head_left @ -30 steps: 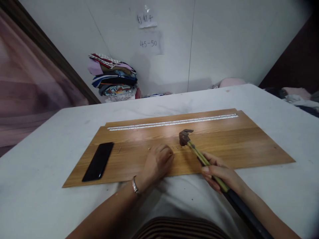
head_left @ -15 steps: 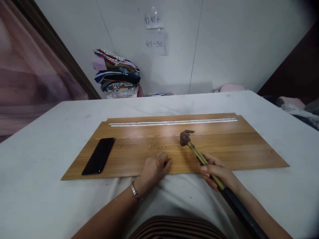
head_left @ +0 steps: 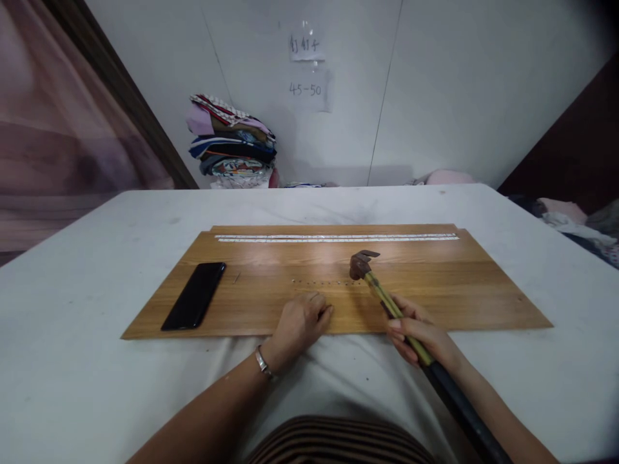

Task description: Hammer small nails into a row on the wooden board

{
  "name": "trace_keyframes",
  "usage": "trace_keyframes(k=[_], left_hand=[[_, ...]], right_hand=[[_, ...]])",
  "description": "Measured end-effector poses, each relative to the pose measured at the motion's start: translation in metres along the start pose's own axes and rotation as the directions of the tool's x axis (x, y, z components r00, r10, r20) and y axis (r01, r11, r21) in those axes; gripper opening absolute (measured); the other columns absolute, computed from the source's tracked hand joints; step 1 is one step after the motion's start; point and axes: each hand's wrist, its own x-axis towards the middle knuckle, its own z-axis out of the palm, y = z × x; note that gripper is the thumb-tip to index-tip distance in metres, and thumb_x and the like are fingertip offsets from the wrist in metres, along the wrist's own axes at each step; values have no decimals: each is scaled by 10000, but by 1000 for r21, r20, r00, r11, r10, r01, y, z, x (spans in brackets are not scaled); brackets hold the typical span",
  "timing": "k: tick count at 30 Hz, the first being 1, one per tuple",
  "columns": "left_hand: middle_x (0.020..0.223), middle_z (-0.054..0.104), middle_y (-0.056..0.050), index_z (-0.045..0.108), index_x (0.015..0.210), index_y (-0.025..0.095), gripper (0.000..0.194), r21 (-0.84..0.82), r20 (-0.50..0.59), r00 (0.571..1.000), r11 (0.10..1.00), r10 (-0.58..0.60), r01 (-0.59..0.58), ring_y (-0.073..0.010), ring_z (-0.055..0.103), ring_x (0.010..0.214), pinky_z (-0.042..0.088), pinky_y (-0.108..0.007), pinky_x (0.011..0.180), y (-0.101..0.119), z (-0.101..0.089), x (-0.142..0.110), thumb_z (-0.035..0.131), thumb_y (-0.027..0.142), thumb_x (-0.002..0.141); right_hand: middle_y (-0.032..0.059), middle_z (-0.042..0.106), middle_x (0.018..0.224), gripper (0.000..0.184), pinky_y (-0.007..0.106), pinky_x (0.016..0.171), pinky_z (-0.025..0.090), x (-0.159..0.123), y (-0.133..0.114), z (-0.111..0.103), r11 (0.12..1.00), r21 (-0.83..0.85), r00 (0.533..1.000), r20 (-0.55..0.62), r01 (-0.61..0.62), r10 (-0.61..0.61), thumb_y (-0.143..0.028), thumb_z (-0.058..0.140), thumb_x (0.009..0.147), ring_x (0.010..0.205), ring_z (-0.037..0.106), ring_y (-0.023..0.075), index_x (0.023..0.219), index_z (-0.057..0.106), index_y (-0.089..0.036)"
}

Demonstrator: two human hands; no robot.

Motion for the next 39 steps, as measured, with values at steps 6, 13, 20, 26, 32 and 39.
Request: trace_keyframes(k=[6,13,20,26,32,39], left_hand=[[650,563,-4,505,663,195,210,-2,-10,1000,1000,19,-19,-144,506,629,325,-257,571,0,1,0,478,253,863],[645,555,-4,506,666,191,215,10,-8,1000,1000,18,-18,-140,493,605,310,-259,560,0,0,-1,480,262,867],[670,571,-4,502,672,185,208,1,23,1000,1000,-2,2,-126,488,613,299,-253,564,0,-1,0,469,255,865],[680,567,-4,485,684,184,216,-3,20,1000,1000,-1,1,-128,489,632,299,-252,583,-2,3,-1,447,262,881],[684,553,-3,474,676,185,226,1,2,1000,1000,6,-6,-126,482,633,293,-253,583,-4,5,-1,456,273,883],[663,548,4,475,666,185,215,5,-8,1000,1000,15,-15,-126,482,623,286,-255,577,-3,4,-1,471,250,871]], right_hand=[[-95,490,488,225,123,236,296,7,3,-3,1000,4,1000,6,-21,21,-280,649,730,238,345,33,861,488,-195],[-101,476,477,200,119,246,295,2,-1,1,1000,24,1000,8,7,-7,-274,638,738,239,332,25,832,479,-197],[-103,481,476,211,118,237,281,7,5,-4,1000,7,1000,5,0,0,-273,635,735,237,348,32,867,492,-194],[-98,489,492,218,124,227,280,8,7,-5,999,34,1000,-1,0,0,-285,649,715,226,336,26,838,494,-192],[-101,470,469,218,124,242,277,4,4,-2,999,23,999,1,39,-39,-286,640,733,230,328,27,860,492,-189],[-97,489,490,216,121,231,289,10,7,-4,1000,24,1000,-4,2,-2,-286,653,714,234,351,28,813,487,-192]])
